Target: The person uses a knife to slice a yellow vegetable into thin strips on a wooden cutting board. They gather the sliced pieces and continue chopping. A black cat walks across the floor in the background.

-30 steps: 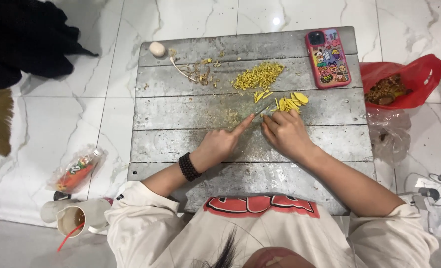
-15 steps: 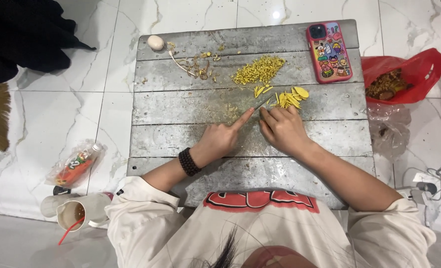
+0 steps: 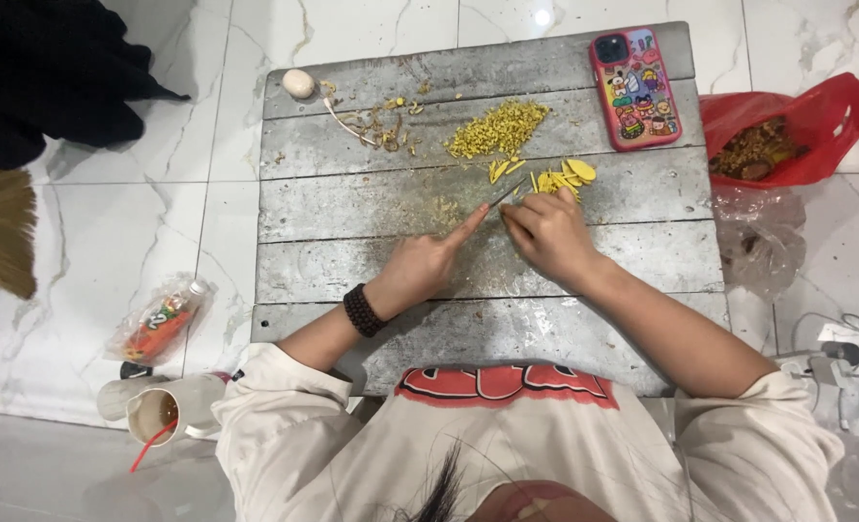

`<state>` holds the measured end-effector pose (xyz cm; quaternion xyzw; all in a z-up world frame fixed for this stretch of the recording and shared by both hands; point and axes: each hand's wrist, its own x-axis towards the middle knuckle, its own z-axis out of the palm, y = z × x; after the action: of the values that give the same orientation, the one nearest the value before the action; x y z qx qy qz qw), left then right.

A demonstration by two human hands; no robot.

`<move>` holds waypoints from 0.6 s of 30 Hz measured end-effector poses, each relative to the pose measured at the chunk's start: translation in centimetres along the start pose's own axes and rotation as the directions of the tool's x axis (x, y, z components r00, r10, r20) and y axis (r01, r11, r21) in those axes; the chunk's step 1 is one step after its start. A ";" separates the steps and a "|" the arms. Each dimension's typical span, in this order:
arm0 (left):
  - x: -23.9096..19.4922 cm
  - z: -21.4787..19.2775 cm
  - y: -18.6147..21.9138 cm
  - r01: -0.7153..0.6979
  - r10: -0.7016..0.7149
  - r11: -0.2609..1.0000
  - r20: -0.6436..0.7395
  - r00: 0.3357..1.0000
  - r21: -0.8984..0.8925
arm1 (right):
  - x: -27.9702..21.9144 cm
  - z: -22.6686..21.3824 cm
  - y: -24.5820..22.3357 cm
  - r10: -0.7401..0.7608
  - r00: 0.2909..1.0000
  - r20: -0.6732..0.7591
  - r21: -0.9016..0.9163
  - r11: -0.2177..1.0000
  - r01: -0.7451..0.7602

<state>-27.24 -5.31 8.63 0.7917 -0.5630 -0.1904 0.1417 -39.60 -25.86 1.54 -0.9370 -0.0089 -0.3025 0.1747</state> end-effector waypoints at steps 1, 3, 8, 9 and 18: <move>0.0 0.4 0.0 -0.005 0.005 1.000 -0.009 1.000 -0.010 | -0.2 0.1 0.2 0.033 0.999 -0.004 0.021 0.999 -0.033; -0.1 0.0 0.4 0.011 -0.011 1.000 -0.001 1.000 0.004 | -0.2 0.5 0.5 0.047 0.999 -0.019 0.028 0.999 -0.047; 0.1 -0.7 0.9 0.033 -0.035 0.998 0.034 0.999 0.053 | -0.3 1.5 1.2 0.027 0.997 -0.076 0.030 0.999 -0.025; 0.1 -0.9 1.2 0.038 -0.038 0.999 -0.004 0.999 0.010 | -0.5 1.8 1.3 0.002 0.995 -0.098 0.014 1.000 -0.001; -0.4 0.6 0.2 0.028 -0.030 1.000 -0.127 0.991 -0.011 | -0.4 0.3 0.5 0.007 0.992 -0.128 0.004 1.000 -0.006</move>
<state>-27.80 -5.03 8.21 0.8096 -0.5403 -0.1442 0.1783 -39.76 -26.20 0.93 -0.9154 0.0048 -0.3613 0.1775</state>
